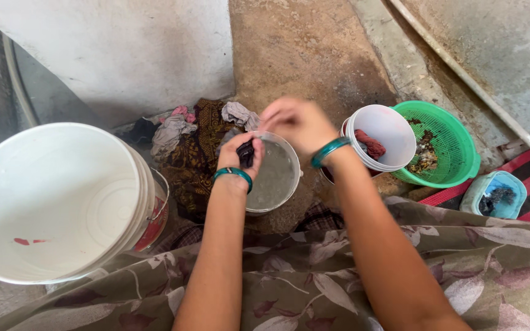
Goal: The person washes several small pieces of clothing by hand in a bucket of water. They repeatedly submerge, scrub, and wring out each item before placing it into a second bucket.
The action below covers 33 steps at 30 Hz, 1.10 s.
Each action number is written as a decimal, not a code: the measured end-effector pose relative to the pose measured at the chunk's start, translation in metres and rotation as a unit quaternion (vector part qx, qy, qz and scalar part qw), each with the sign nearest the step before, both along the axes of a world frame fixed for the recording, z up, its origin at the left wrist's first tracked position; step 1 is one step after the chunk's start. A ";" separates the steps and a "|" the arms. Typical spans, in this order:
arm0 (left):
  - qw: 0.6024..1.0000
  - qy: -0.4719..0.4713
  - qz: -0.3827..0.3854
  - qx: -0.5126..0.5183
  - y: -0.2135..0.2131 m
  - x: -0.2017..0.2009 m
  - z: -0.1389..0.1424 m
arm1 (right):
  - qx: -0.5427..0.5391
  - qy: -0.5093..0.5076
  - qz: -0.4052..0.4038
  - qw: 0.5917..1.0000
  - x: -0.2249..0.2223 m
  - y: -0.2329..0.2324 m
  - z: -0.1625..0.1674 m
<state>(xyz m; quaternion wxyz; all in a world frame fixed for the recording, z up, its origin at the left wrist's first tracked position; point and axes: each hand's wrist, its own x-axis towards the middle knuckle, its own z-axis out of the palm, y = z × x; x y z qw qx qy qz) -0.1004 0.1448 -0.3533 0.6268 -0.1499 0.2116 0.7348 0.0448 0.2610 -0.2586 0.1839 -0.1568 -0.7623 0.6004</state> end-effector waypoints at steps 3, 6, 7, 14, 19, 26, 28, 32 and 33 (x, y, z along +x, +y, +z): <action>0.999 0.017 -0.021 0.024 0.001 0.003 0.011 | -0.297 0.040 -0.149 0.942 0.007 0.011 -0.012; 0.993 0.062 -0.062 0.082 0.004 0.022 0.032 | -0.487 0.050 -0.135 0.862 0.003 -0.008 -0.028; 0.989 0.074 -0.079 0.100 0.004 0.028 0.038 | -0.512 0.069 -0.115 0.848 -0.001 -0.018 -0.033; 0.962 0.125 -0.209 0.127 -0.010 0.040 0.046 | -0.519 0.022 -0.022 0.854 -0.016 -0.031 -0.011; 0.865 0.396 -0.282 -0.128 -0.008 0.045 0.033 | -0.329 -0.101 -0.127 0.930 -0.019 -0.022 -0.020; 0.465 0.761 -0.304 -0.335 -0.011 0.065 0.029 | -0.223 -0.050 -0.289 0.930 -0.042 -0.042 -0.072; 0.429 0.788 -0.297 -0.327 -0.014 0.069 0.025 | -0.208 -0.063 -0.325 0.920 -0.044 -0.047 -0.073; 0.505 0.771 -0.221 -0.320 -0.020 0.069 0.017 | -0.094 -0.150 -0.311 0.934 -0.043 -0.047 -0.069; 0.527 0.768 -0.198 -0.306 -0.021 0.066 0.015 | -0.137 -0.135 -0.284 0.939 -0.042 -0.045 -0.064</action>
